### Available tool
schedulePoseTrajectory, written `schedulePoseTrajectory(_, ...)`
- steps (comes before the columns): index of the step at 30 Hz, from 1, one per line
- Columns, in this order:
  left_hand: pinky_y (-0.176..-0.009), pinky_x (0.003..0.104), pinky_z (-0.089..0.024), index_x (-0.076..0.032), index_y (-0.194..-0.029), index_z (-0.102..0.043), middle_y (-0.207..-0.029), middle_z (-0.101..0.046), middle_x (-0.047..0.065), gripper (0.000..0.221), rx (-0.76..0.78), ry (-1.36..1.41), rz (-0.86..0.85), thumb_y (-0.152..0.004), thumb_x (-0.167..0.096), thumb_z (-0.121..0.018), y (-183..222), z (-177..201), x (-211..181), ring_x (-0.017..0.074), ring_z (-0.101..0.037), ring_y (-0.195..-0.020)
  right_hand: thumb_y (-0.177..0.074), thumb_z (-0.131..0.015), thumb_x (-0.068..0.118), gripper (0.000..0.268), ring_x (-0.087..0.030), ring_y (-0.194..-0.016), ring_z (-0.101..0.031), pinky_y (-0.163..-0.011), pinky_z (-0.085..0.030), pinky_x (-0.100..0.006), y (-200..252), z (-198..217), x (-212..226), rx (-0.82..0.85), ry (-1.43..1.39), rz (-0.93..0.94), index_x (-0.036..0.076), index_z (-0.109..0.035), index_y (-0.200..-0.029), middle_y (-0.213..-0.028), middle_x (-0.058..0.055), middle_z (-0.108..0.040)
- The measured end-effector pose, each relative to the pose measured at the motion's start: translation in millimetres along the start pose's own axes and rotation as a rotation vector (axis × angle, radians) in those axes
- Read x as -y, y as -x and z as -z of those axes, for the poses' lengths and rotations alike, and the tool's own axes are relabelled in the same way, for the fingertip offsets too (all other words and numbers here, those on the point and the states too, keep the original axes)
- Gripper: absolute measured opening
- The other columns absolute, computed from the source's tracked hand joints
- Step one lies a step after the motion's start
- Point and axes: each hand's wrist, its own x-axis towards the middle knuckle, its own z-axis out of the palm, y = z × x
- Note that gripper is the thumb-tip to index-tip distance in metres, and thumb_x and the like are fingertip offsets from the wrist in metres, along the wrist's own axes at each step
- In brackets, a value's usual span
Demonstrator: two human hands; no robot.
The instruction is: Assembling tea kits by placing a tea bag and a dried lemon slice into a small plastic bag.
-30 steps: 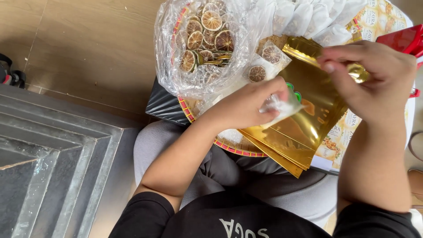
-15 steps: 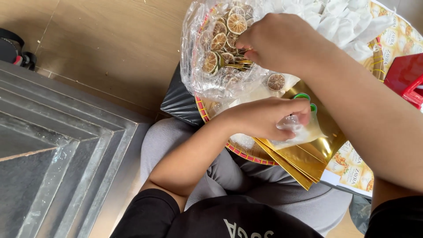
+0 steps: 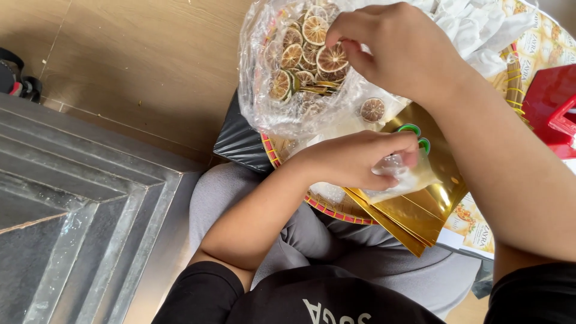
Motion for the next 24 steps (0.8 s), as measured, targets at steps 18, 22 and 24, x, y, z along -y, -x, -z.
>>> schedulePoseTrajectory(18,-0.114,0.036,-0.044,-0.016,-0.123,-0.044,-0.128,-0.062,0.007,0.037,-0.313,-0.005,0.206,-0.096,-0.015,-0.069,-7,-1,-7,0.0229,-0.06,-0.132,-0.111,-0.054,-0.007,0.009,-0.015,-0.074,-0.068,-0.069,-0.059,-0.02,188,-15,-26,-0.488,-1.03,-0.455,-0.004,-0.061,-0.115,-0.092,-0.015,-0.067)
schedulePoseTrajectory(22,-0.103,0.035,-0.047,-0.02,-0.124,-0.042,-0.146,-0.054,0.006,0.038,-0.295,0.05,0.37,-0.096,-0.021,-0.069,-10,-1,-14,0.032,-0.048,-0.15,-0.106,-0.058,-0.008,0.01,-0.012,-0.073,-0.065,-0.066,-0.065,-0.019,197,-38,-29,-0.551,-1.186,-0.403,-0.002,-0.063,-0.112,-0.095,-0.01,-0.063)
schedulePoseTrajectory(24,-0.094,0.03,-0.048,-0.021,-0.121,-0.04,-0.141,-0.054,0.005,0.039,-0.322,0.039,0.405,-0.095,-0.021,-0.07,-10,-2,-15,0.0256,-0.049,-0.15,-0.101,-0.061,-0.007,0.013,-0.011,-0.078,-0.062,-0.069,-0.058,-0.02,199,-53,-33,-0.616,-1.321,-0.383,0.0,-0.063,-0.112,-0.102,-0.008,-0.066)
